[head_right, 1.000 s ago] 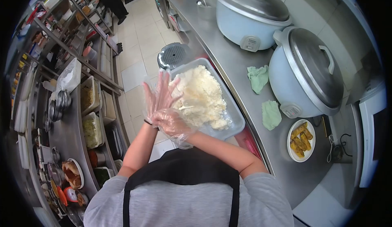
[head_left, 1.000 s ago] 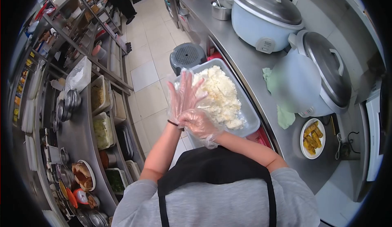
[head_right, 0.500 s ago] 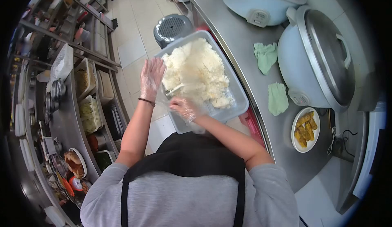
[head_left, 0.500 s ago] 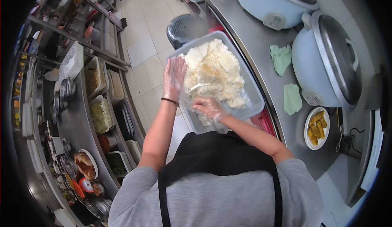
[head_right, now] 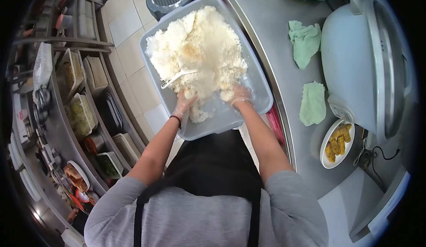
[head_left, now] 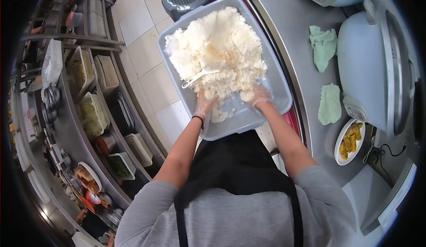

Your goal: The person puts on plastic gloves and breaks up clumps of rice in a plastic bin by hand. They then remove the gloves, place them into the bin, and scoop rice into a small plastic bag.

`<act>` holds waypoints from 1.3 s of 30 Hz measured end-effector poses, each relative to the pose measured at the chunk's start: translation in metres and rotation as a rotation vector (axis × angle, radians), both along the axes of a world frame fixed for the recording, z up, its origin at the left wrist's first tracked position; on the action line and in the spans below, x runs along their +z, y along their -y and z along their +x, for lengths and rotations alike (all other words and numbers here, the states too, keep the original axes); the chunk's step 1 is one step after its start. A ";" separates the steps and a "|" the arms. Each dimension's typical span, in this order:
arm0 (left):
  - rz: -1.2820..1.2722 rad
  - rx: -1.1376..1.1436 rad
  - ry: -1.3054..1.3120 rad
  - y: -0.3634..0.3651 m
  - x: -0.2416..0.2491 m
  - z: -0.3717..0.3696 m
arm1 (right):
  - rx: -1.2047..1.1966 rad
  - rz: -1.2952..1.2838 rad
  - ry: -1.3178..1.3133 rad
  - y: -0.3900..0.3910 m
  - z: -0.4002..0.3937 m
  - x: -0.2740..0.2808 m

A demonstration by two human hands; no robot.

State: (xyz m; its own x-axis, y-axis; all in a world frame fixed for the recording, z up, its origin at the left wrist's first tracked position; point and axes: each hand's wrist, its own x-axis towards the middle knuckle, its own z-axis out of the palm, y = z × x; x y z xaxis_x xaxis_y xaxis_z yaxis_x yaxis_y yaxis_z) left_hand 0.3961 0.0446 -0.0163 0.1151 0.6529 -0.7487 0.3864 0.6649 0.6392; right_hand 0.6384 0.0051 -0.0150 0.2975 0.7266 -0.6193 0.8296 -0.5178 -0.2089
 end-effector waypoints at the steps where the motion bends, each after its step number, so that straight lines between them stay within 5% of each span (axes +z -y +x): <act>1: 0.121 -0.113 -0.194 0.002 -0.008 0.000 | 0.006 -0.012 -0.004 -0.001 -0.007 0.000; 2: 0.113 -0.109 -0.198 0.006 -0.013 0.000 | -0.020 -0.090 -0.194 -0.003 -0.014 0.001; 4: -0.257 0.072 0.293 0.017 -0.032 0.005 | -0.019 -0.053 -0.432 0.002 -0.039 -0.021; 5: -0.295 0.104 0.238 0.018 0.000 0.018 | 0.007 0.058 -0.483 0.012 -0.058 -0.044; 9: -0.271 0.235 0.379 0.012 0.008 0.016 | -0.005 0.059 -0.685 -0.001 -0.083 0.014; 11: -0.269 0.145 0.450 0.004 0.017 0.015 | -0.061 0.331 -0.922 0.016 -0.094 -0.020; 13: -0.290 0.002 0.637 -0.003 0.018 0.014 | -0.052 0.331 -0.923 0.027 -0.097 -0.014; 18: -0.222 -0.034 0.614 0.002 0.038 0.015 | -0.245 0.049 -1.020 0.023 -0.081 0.025; 21: -0.183 0.092 0.645 0.004 0.056 0.022 | -0.164 0.171 -0.914 0.024 -0.079 0.022; 23: -0.181 0.184 0.639 0.004 0.051 0.019 | -0.317 0.327 -1.211 0.022 -0.082 0.019; 26: 0.188 -0.049 0.642 0.005 0.025 0.010 | -0.261 0.388 -1.161 0.008 -0.073 0.029; 27: 0.064 0.067 0.611 0.001 0.043 0.016 | -0.422 0.333 -1.130 0.006 -0.072 0.027; 30: -0.183 0.335 0.463 0.011 0.033 0.022 | -0.285 0.426 -0.839 -0.018 -0.062 0.040; 31: -0.304 0.485 0.343 0.016 0.029 0.023 | -0.351 0.274 -0.739 -0.022 -0.059 0.030; 32: -0.309 0.482 0.343 0.019 0.024 0.024 | -0.355 0.272 -0.737 -0.023 -0.057 0.021; 34: -0.223 0.409 0.449 0.019 0.029 0.029 | -0.697 0.288 -1.141 -0.024 -0.052 0.014; 37: -0.378 0.414 0.500 0.005 0.062 0.029 | -0.762 0.132 -1.168 -0.015 -0.033 0.023; 39: -0.320 0.256 0.386 0.005 0.035 0.018 | -0.646 0.058 -1.043 -0.012 -0.022 0.041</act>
State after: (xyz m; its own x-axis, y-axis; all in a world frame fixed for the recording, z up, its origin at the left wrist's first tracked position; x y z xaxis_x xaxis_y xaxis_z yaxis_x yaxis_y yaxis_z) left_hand 0.4139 0.0394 0.0183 0.2880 0.4436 -0.8487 -0.0346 0.8905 0.4537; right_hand 0.6168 0.0171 0.0263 -0.0058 0.6641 -0.7476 -0.1543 -0.7393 -0.6555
